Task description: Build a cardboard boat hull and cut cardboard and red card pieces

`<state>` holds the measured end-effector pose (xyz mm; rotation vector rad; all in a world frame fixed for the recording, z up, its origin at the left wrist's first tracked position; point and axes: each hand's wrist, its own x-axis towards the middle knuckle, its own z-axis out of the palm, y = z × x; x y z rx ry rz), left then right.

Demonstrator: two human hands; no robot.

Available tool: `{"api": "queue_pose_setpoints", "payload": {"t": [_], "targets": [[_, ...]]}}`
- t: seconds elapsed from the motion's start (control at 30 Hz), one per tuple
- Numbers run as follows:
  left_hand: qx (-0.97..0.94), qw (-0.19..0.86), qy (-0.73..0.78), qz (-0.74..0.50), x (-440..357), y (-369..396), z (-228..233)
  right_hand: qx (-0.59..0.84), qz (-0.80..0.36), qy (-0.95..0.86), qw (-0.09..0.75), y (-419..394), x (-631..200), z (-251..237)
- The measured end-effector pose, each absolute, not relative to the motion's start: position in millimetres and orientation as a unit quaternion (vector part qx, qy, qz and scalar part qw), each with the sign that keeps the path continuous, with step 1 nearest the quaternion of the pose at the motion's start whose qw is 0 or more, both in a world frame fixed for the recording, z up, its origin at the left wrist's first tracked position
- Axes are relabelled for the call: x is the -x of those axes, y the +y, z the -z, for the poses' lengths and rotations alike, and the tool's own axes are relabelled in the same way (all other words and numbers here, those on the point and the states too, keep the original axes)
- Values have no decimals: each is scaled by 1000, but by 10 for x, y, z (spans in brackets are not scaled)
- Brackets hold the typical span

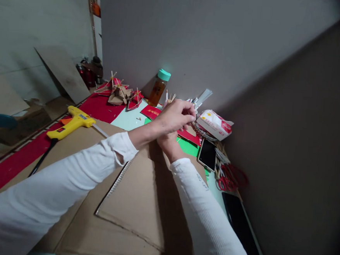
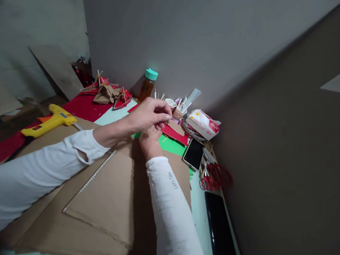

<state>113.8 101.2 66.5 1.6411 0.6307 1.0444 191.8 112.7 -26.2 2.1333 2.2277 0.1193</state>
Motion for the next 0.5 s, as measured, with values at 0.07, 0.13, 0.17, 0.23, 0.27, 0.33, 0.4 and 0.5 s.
{"api": "queue_pose_setpoints", "payload": {"t": [0.07,0.13,0.17,0.23,0.27,0.33,0.4,0.5], "targets": [[-679,517,276,-442,-1029,983,-721,-708,-45,704,42,1144,-1904,238],[-674,509,292,-450,-903,962,-741,-713,-39,698,60,1173,-1915,206],[-672,503,302,-452,-833,957,-737,-711,-32,699,69,1191,-1932,186],[-671,485,329,-454,-676,963,-705,-704,-12,705,88,1223,-1991,140],[-671,475,344,-453,-592,975,-680,-699,-2,708,97,1230,-2029,118],[-670,454,367,-459,-423,1016,-622,-687,10,719,107,1215,-2107,83],[-665,439,397,-456,-271,1065,-565,-674,10,731,107,1167,-2162,71],[-660,430,432,-440,-106,1116,-504,-655,-2,750,89,1078,-2164,95]]}}
